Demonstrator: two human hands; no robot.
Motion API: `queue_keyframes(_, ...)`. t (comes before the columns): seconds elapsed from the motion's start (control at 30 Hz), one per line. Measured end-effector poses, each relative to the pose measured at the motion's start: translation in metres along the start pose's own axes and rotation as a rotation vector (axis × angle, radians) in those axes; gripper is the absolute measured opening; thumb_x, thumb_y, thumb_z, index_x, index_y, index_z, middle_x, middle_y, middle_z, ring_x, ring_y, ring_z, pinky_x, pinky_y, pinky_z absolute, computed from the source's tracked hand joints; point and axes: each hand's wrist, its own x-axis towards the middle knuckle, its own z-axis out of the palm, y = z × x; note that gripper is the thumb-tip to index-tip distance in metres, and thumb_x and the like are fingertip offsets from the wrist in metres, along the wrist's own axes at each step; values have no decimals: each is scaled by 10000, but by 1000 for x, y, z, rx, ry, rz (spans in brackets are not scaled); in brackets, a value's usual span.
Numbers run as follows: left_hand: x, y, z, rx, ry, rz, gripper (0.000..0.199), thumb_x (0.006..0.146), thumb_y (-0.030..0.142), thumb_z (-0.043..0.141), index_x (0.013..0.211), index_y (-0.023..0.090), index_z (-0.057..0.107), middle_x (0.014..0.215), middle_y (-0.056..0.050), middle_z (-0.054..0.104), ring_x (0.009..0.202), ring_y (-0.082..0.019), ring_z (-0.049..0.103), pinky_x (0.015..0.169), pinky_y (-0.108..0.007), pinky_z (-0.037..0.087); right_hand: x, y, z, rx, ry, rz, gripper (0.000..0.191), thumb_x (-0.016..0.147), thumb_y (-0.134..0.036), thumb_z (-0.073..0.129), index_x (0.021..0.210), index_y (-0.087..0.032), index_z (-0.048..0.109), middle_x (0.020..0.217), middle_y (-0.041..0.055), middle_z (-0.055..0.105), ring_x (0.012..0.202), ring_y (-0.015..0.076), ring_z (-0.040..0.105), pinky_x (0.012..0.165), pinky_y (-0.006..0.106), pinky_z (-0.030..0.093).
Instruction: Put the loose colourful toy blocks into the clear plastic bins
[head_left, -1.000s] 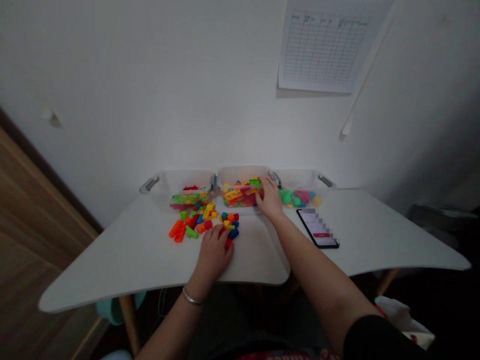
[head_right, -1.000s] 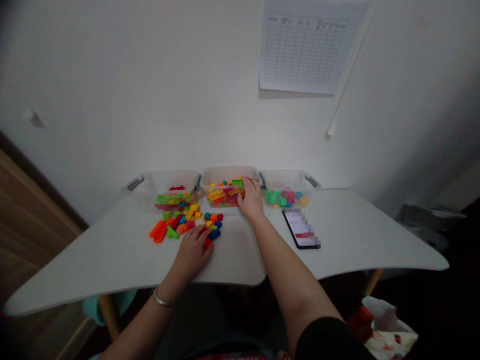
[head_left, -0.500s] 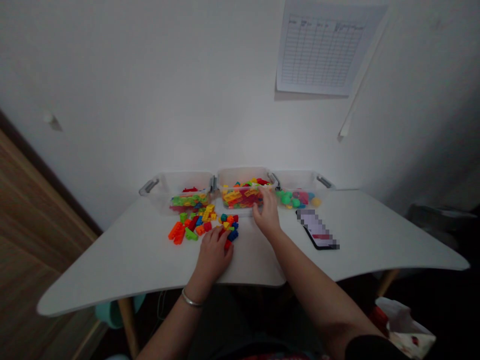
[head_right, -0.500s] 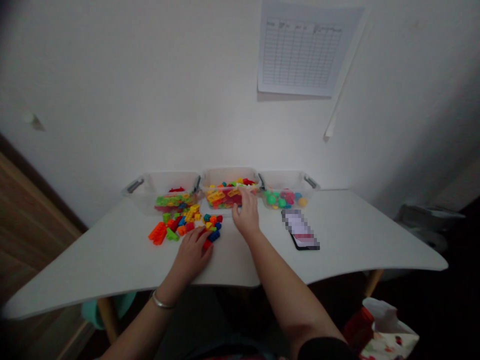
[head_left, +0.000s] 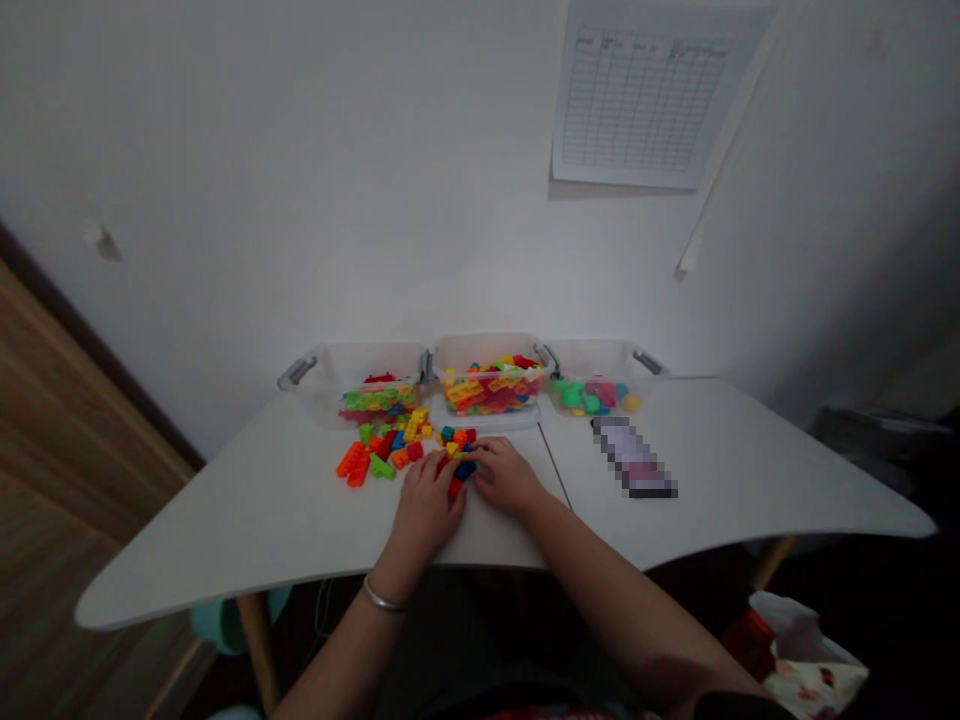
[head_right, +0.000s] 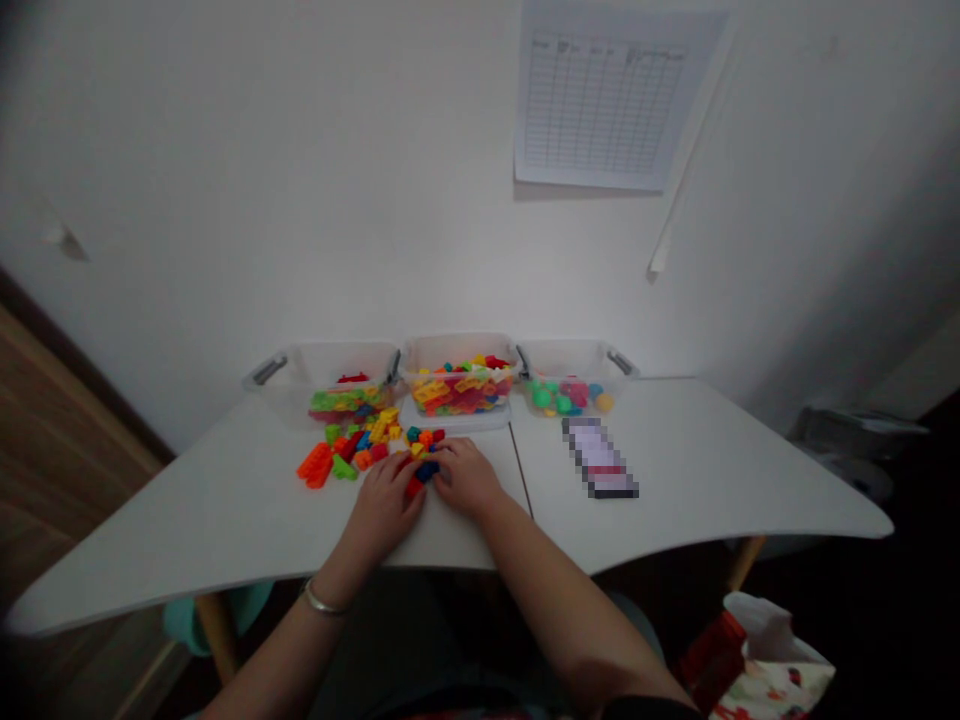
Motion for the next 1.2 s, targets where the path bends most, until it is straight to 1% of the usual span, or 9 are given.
queue_keyframes(0.23,0,0,0,-2,-7,0,355,859,281,521,1174,157,631,1253,-156,604,1169,-307,534,1042,-483,440,-1,-4,-4,-54,5,48,246,806,-172,686,1048,-216,688,1133,70,653,1101,214,543,985,367,450)
queue_keyframes(0.43,0,1,-1,19,-34,-8,366,858,269,516,1182,151,637,1267,-154,599,1186,-315,525,1049,-478,434,-3,8,-5,-224,106,252,163,867,-194,588,993,-190,693,1026,93,672,1024,245,558,932,369,458)
queue_keyframes(0.57,0,1,-2,16,-26,-13,365,852,277,523,1183,173,639,1261,-143,603,1183,-311,531,1042,-479,439,-2,17,-2,-290,99,347,215,910,-243,523,986,-175,712,1029,117,680,1024,261,565,933,381,451)
queue_keyframes(0.63,0,1,-2,18,-24,-11,363,851,274,525,1179,171,642,1261,-144,604,1179,-311,533,1044,-479,439,-1,17,-1,-273,97,349,259,922,-266,508,1069,-159,693,1075,123,677,1050,263,563,949,385,443)
queue_keyframes(0.73,1,1,-2,23,-30,-6,364,849,269,531,1177,160,645,1272,-149,600,1181,-313,533,1047,-480,440,-2,13,-3,-239,108,309,326,880,-276,576,1174,-148,635,1128,121,660,1073,261,560,965,378,437)
queue_keyframes(0.83,1,1,-3,25,-40,-2,365,845,267,542,1175,149,646,1270,-153,602,1176,-313,536,1045,-478,444,-3,8,-7,-227,94,248,330,816,-242,647,1136,-165,627,1115,105,650,1058,251,558,949,359,443)
queue_keyframes(0.93,2,2,-4,25,-43,-8,366,848,268,543,1181,152,644,1268,-150,605,1180,-309,535,1048,-474,442,-2,7,-10,-222,37,212,243,810,-231,669,1050,-208,646,1078,77,650,1037,236,562,916,342,447)
queue_keyframes(1.07,1,2,-4,28,-59,-8,371,854,271,543,1185,139,646,1278,-154,602,1186,-316,531,1053,-472,437,-2,13,-8,-184,-6,278,203,824,-237,677,1026,-227,656,1026,56,671,1012,220,570,913,337,435)
queue_keyframes(1.2,1,1,-4,26,-45,-8,366,855,269,545,1183,145,649,1280,-154,600,1192,-314,532,1059,-472,431,-3,20,-1,-117,32,336,218,811,-173,649,1023,-221,653,1030,62,681,1030,221,571,937,351,429)
